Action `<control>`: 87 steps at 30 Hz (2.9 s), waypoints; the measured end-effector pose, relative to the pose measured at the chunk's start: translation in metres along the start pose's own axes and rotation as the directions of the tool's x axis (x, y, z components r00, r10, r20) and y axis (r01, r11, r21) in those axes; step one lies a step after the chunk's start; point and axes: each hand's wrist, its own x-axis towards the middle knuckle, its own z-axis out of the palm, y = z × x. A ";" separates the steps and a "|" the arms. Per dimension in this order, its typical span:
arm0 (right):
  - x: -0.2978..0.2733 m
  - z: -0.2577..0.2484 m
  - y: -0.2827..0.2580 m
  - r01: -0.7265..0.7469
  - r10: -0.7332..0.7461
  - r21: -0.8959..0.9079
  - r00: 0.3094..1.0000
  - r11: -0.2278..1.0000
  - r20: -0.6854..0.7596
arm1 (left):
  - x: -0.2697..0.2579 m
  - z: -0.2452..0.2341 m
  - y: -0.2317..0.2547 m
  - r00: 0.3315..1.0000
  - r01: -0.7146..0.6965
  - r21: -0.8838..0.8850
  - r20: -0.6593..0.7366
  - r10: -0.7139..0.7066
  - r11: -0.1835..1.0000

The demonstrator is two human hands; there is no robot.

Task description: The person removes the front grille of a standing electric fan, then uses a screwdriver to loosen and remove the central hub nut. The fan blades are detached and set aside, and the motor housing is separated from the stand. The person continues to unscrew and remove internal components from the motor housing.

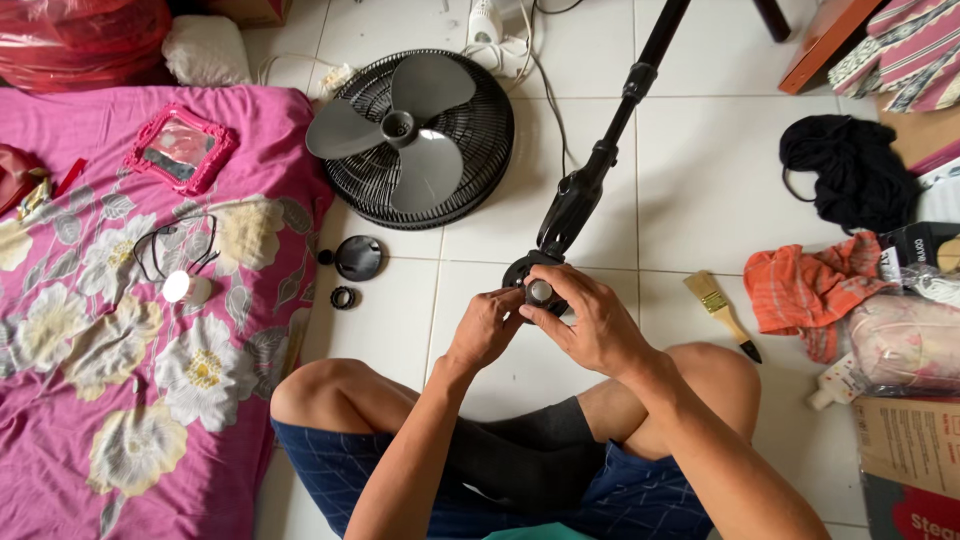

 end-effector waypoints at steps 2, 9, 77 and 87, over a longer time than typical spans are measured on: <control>-0.002 0.003 0.001 0.023 -0.023 -0.023 1.000 0.999 -0.014 | -0.001 0.002 -0.001 1.000 0.003 -0.009 -0.002 -0.003 1.000; -0.001 0.014 -0.005 -0.001 0.000 -0.027 0.999 1.000 -0.038 | -0.004 -0.002 -0.011 0.999 -0.047 -0.031 -0.011 0.047 0.998; -0.002 0.032 -0.023 0.084 -0.122 -0.346 0.988 0.935 -0.091 | 0.000 -0.004 -0.034 0.982 -0.182 -0.027 0.045 0.183 0.983; 0.013 -0.001 -0.017 -0.032 0.063 -0.268 0.992 0.963 0.108 | -0.002 -0.003 -0.022 0.990 -0.140 -0.092 0.011 0.142 0.986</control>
